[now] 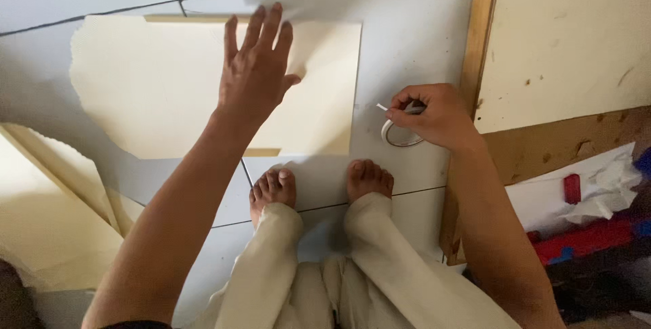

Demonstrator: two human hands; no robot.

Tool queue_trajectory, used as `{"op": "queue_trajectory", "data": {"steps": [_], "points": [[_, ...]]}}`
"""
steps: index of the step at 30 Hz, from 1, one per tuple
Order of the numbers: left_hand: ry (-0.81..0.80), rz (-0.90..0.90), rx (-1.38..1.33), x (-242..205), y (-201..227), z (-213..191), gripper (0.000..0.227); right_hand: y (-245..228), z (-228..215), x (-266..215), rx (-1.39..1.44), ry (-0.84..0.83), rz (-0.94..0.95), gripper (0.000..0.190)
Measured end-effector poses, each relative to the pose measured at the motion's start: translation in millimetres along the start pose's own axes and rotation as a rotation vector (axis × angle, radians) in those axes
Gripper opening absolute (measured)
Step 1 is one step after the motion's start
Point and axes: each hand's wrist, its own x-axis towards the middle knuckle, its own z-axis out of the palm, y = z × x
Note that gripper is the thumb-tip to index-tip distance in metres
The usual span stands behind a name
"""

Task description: The person repeatedly picks up off-white paper sheets from a pile on the floor and secures them to a wooden frame using clear adhesive tape. They smooth the paper with their hands and tear the tape from the roll to attach each sheet.

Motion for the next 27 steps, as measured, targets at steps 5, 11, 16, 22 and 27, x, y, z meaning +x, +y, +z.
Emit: {"op": "queue_trajectory", "data": {"steps": [5, 11, 16, 22, 27], "points": [[0.041, -0.011, 0.049, -3, -12, 0, 0.075, 1, 4, -1, 0.010, 0.039, -0.053, 0.004], [-0.136, -0.124, -0.258, -3, -36, -27, 0.066, 18, 12, -6, -0.067, 0.076, -0.176, 0.007], [-0.214, -0.383, -0.416, -26, -69, -40, 0.044, 19, 17, -28, 0.027, 0.084, -0.065, 0.010], [-0.172, -0.268, -0.651, -80, -46, -128, 0.021, 46, 20, -24, 0.003, 0.135, -0.185, 0.027], [0.284, 0.093, -0.610, -153, -23, -282, 0.014, 9, 6, -41, 0.046, 0.157, -0.032, 0.017]]}}
